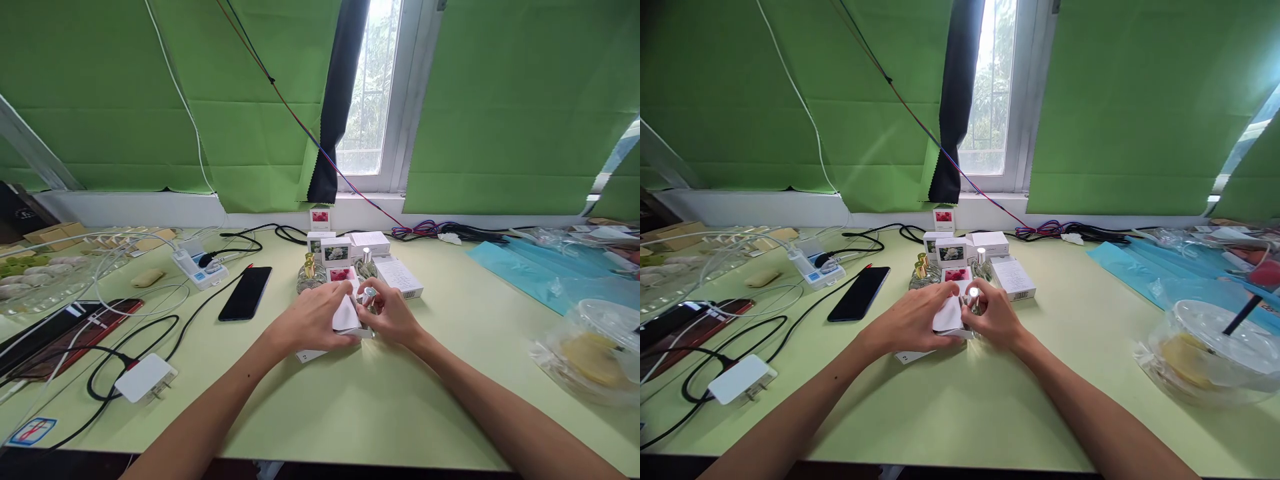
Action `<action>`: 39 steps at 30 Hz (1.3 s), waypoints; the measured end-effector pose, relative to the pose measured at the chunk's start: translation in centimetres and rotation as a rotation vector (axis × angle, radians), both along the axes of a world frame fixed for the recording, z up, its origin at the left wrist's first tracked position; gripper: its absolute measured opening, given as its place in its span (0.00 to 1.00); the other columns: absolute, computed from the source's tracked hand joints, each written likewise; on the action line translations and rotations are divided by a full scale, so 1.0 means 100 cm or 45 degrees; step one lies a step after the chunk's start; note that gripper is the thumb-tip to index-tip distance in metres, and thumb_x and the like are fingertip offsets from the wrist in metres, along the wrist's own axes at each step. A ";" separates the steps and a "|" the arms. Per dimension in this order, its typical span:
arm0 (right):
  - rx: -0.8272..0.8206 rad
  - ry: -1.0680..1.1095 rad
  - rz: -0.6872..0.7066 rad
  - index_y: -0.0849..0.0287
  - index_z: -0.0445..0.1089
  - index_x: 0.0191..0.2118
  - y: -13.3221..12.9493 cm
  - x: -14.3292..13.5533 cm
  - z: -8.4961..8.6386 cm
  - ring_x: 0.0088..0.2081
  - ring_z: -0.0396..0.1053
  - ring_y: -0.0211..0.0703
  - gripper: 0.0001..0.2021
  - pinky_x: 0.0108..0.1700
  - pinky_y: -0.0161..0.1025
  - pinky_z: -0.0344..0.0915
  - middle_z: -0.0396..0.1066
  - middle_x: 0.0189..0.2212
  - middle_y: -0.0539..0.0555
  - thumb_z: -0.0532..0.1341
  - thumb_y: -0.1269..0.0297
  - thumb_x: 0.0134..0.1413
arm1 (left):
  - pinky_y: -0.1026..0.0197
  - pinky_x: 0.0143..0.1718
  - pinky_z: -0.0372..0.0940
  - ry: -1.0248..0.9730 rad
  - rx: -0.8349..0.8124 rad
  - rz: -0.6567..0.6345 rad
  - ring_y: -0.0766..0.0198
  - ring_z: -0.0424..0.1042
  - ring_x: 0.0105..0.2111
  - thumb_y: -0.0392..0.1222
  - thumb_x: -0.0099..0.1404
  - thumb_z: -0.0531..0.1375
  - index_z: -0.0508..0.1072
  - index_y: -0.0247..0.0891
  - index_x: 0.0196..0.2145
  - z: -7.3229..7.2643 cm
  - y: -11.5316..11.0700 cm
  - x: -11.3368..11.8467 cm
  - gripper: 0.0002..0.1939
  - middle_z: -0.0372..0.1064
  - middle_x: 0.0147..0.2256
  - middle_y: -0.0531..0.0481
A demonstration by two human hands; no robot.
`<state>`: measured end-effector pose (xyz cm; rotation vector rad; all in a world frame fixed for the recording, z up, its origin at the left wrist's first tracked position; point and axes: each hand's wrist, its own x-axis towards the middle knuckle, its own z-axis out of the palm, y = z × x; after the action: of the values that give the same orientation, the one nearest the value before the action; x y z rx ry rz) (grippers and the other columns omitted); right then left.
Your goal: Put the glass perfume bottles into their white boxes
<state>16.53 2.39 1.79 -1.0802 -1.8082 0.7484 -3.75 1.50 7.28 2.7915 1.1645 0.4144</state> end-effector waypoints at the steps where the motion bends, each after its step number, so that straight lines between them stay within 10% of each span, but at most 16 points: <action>1: 0.003 -0.003 -0.003 0.56 0.66 0.38 0.000 0.000 0.000 0.19 0.56 0.33 0.10 0.24 0.32 0.54 0.67 0.20 0.44 0.63 0.66 0.47 | 0.57 0.33 0.61 0.003 -0.002 -0.005 0.52 0.74 0.39 0.57 0.58 0.66 0.63 0.42 0.46 0.000 0.000 0.000 0.25 0.72 0.40 0.47; 39: 0.008 0.027 -0.059 0.57 0.66 0.36 0.007 0.011 -0.001 0.19 0.57 0.33 0.07 0.25 0.32 0.55 0.62 0.18 0.43 0.60 0.64 0.49 | 0.59 0.30 0.63 -0.119 0.221 -0.096 0.65 0.62 0.28 0.62 0.61 0.62 0.69 0.40 0.45 -0.011 0.015 -0.004 0.24 0.63 0.42 0.46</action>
<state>17.64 3.06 1.71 -1.1027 -1.7604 0.7234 -4.12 2.98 6.17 2.9134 1.0476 0.6613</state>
